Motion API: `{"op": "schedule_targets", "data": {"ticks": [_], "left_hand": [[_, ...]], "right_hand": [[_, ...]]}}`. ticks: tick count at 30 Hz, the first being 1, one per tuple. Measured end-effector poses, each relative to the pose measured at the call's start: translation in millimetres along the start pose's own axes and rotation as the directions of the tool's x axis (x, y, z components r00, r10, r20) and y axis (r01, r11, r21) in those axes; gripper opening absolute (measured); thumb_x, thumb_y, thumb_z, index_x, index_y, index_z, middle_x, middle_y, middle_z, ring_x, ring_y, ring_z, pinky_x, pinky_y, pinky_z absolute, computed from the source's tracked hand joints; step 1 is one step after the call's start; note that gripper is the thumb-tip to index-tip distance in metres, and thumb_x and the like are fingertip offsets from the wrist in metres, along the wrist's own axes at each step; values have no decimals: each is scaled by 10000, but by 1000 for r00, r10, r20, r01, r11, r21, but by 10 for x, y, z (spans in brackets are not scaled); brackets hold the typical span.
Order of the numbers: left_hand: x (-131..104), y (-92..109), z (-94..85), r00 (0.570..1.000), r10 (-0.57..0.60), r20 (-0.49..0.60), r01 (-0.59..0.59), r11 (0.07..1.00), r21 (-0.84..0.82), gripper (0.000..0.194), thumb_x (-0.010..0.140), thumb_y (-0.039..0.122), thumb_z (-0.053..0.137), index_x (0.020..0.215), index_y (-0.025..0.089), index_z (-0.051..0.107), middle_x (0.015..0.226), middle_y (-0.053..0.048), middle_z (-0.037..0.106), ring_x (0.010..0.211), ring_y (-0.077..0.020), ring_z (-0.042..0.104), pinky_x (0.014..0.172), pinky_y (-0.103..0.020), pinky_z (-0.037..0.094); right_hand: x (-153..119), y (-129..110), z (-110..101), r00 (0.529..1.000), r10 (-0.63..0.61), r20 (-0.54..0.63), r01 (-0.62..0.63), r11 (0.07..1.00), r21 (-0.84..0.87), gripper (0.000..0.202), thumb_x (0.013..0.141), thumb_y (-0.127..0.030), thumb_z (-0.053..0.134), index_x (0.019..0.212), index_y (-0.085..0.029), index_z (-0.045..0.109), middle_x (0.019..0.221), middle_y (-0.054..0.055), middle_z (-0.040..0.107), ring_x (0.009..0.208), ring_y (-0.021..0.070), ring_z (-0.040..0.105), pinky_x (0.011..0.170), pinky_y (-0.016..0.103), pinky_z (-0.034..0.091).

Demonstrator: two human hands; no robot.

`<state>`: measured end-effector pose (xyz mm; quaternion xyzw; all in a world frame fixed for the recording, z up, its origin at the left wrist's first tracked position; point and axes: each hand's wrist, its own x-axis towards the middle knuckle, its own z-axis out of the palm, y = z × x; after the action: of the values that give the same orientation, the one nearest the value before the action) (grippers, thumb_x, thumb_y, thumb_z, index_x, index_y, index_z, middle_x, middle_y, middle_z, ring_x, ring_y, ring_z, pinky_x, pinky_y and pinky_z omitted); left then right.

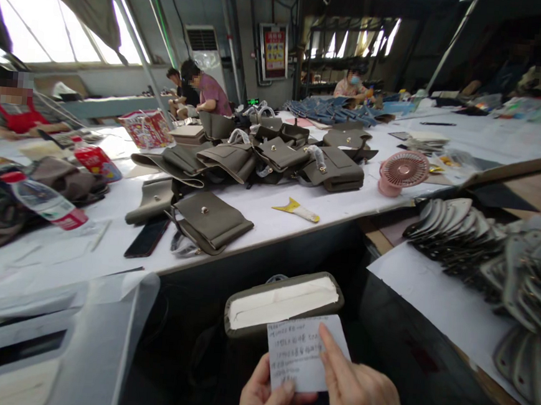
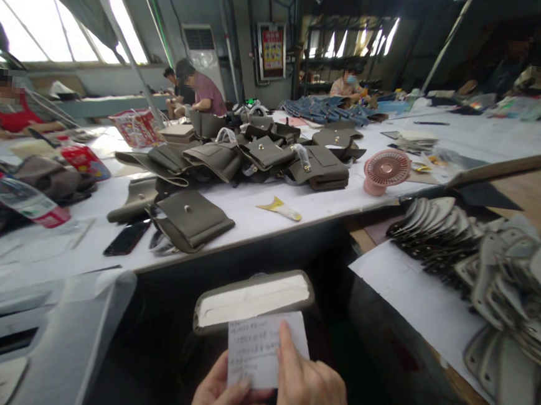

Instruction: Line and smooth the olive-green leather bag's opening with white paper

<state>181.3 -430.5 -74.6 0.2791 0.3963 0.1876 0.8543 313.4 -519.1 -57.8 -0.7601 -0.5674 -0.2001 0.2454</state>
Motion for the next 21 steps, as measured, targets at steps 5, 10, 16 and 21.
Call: {"op": "schedule_targets", "data": {"ticks": [5, 10, 16, 21], "left_hand": [[9, -14, -8, 1000, -4, 18, 4, 1000, -16, 607, 584, 307, 928, 1077, 124, 624, 903, -166, 761, 729, -270, 750, 575, -251, 603], [17, -49, -25, 1000, 10, 29, -9, 999, -34, 565, 627, 276, 902, 1092, 126, 616, 909, -167, 759, 737, -277, 749, 576, -257, 598], [14, -70, -7, 999, 27, 22, -26, 999, -33, 535, 654, 249, 880, 1094, 113, 609, 929, -177, 757, 727, -267, 748, 559, -239, 593], [13, -72, 2, 998, 30, 46, -28, 999, -42, 529, 660, 257, 878, 1092, 123, 603, 948, -172, 757, 723, -256, 750, 562, -238, 603]], "right_hand": [[8, 2, -12, 1000, -5, -5, 5, 1000, 0, 444, 1051, -217, 258, 1184, 40, 595, 525, 8, 605, 387, 148, 577, 403, 294, 395], [9, 4, -14, 1000, -27, -5, 27, 1000, -9, 458, 1052, -237, 255, 1181, 39, 596, 521, 17, 601, 384, 150, 571, 396, 288, 395], [-5, 12, -14, 1000, -27, -8, 27, 999, -20, 455, 1051, -248, 265, 1186, 32, 598, 509, 15, 592, 369, 151, 555, 392, 286, 399], [-25, 28, -30, 1000, -27, 1, 27, 999, -32, 453, 1053, -244, 263, 1196, 28, 597, 511, 15, 601, 364, 151, 552, 388, 287, 393]]}}
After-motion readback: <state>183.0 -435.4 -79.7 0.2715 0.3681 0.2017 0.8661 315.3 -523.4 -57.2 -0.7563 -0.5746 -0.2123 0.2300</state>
